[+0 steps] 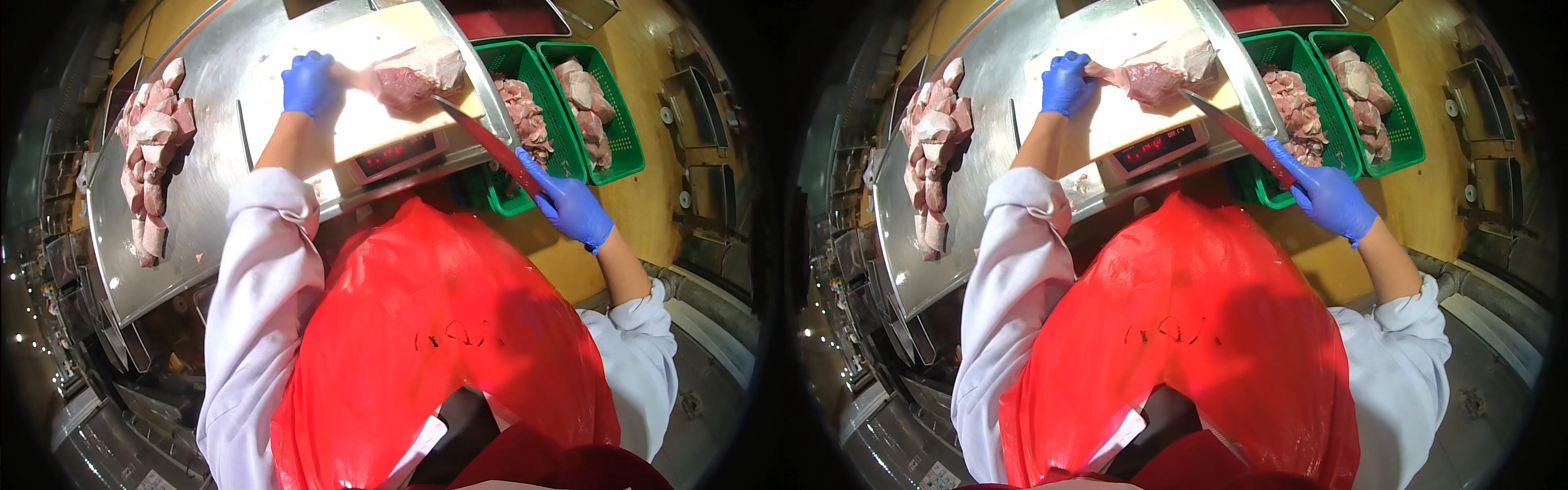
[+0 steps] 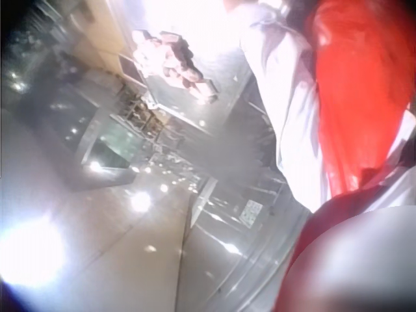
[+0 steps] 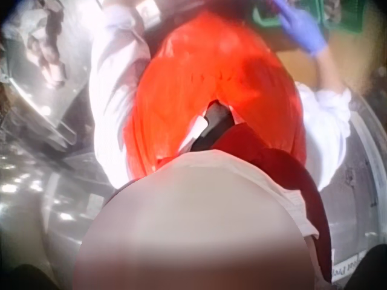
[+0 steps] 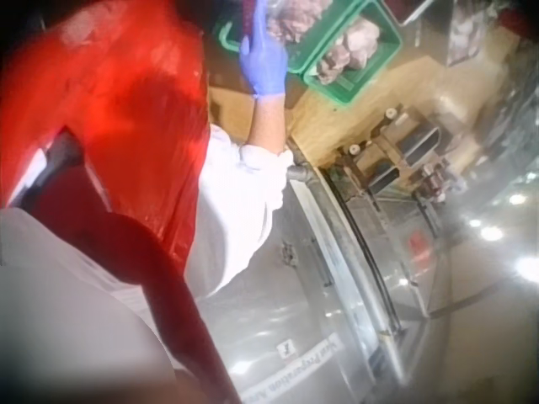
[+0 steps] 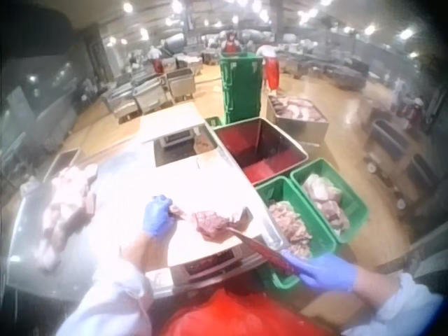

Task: The person cuts large pieces of raw meat into smaller portions using a knife on a cutting board. The cut pieces are placed into green plastic baskets while the remaining meat is kept on the metal table.

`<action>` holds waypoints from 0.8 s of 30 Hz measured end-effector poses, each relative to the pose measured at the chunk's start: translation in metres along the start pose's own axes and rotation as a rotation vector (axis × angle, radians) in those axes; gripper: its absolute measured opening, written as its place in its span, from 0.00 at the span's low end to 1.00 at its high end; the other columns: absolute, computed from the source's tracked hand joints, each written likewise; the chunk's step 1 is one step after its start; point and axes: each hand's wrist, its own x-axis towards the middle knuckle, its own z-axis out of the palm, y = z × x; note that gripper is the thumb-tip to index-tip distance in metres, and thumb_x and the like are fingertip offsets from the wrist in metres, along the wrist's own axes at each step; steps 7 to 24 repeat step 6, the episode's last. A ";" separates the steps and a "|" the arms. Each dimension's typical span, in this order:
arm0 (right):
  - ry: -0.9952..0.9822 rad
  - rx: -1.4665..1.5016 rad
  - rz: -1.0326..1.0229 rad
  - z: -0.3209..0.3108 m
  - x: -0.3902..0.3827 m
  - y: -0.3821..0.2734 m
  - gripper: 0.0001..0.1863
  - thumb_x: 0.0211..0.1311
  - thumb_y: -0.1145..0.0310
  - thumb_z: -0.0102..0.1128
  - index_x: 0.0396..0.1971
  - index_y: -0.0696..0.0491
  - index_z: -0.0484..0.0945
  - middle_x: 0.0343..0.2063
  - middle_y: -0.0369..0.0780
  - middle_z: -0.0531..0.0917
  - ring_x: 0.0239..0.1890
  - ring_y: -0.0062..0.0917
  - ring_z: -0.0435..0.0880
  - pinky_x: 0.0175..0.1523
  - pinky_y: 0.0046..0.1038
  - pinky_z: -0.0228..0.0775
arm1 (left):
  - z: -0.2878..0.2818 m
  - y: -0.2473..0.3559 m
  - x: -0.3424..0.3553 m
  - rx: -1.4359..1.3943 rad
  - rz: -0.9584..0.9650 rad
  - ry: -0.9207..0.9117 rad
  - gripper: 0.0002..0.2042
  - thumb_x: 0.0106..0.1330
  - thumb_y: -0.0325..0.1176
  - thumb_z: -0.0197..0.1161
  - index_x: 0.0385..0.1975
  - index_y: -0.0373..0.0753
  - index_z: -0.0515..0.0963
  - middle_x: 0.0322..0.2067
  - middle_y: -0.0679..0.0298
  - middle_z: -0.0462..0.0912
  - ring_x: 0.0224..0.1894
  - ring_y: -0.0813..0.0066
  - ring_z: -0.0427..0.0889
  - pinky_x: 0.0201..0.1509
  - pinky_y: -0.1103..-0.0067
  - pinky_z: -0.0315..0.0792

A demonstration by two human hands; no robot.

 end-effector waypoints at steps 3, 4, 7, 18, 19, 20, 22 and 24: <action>0.038 0.163 0.095 0.010 -0.005 0.000 0.42 0.63 0.74 0.56 0.76 0.41 0.50 0.20 0.51 0.77 0.20 0.43 0.77 0.30 0.39 0.68 | 0.026 -0.070 0.003 -0.241 -0.434 -0.044 0.08 0.59 0.36 0.62 0.37 0.46 0.83 0.39 0.53 0.84 0.44 0.48 0.83 0.45 0.63 0.78; 0.044 0.215 0.135 0.013 -0.006 -0.001 0.42 0.63 0.74 0.55 0.76 0.42 0.50 0.19 0.51 0.76 0.20 0.41 0.77 0.30 0.38 0.67 | 0.022 -0.088 0.000 -0.211 -0.480 -0.091 0.12 0.61 0.39 0.61 0.41 0.44 0.83 0.45 0.52 0.83 0.48 0.52 0.82 0.51 0.65 0.76; 0.062 0.326 0.242 0.020 -0.009 -0.004 0.42 0.64 0.72 0.57 0.76 0.43 0.50 0.19 0.51 0.76 0.20 0.35 0.78 0.30 0.39 0.67 | 0.015 -0.101 0.000 -0.180 -0.519 -0.148 0.16 0.63 0.43 0.60 0.46 0.42 0.82 0.51 0.51 0.82 0.52 0.56 0.82 0.56 0.67 0.74; 0.062 0.326 0.242 0.020 -0.009 -0.004 0.42 0.64 0.72 0.57 0.76 0.43 0.50 0.19 0.51 0.76 0.20 0.35 0.78 0.30 0.39 0.67 | 0.015 -0.101 0.000 -0.180 -0.519 -0.148 0.16 0.63 0.43 0.60 0.46 0.42 0.82 0.51 0.51 0.82 0.52 0.56 0.82 0.56 0.67 0.74; 0.062 0.326 0.242 0.020 -0.009 -0.004 0.42 0.64 0.72 0.57 0.76 0.43 0.50 0.19 0.51 0.76 0.20 0.35 0.78 0.30 0.39 0.67 | 0.015 -0.101 0.000 -0.180 -0.519 -0.148 0.16 0.63 0.43 0.60 0.46 0.42 0.82 0.51 0.51 0.82 0.52 0.56 0.82 0.56 0.67 0.74; 0.062 0.326 0.242 0.020 -0.009 -0.004 0.42 0.64 0.72 0.57 0.76 0.43 0.50 0.19 0.51 0.76 0.20 0.35 0.78 0.30 0.39 0.67 | 0.015 -0.101 0.000 -0.180 -0.519 -0.148 0.16 0.63 0.43 0.60 0.46 0.42 0.82 0.51 0.51 0.82 0.52 0.56 0.82 0.56 0.67 0.74; 0.062 0.326 0.242 0.020 -0.009 -0.004 0.42 0.64 0.72 0.57 0.76 0.43 0.50 0.19 0.51 0.76 0.20 0.35 0.78 0.30 0.39 0.67 | 0.015 -0.101 0.000 -0.180 -0.519 -0.148 0.16 0.63 0.43 0.60 0.46 0.42 0.82 0.51 0.51 0.82 0.52 0.56 0.82 0.56 0.67 0.74; 0.062 0.326 0.242 0.020 -0.009 -0.004 0.42 0.64 0.72 0.57 0.76 0.43 0.50 0.19 0.51 0.76 0.20 0.35 0.78 0.30 0.39 0.67 | 0.015 -0.101 0.000 -0.180 -0.519 -0.148 0.16 0.63 0.43 0.60 0.46 0.42 0.82 0.51 0.51 0.82 0.52 0.56 0.82 0.56 0.67 0.74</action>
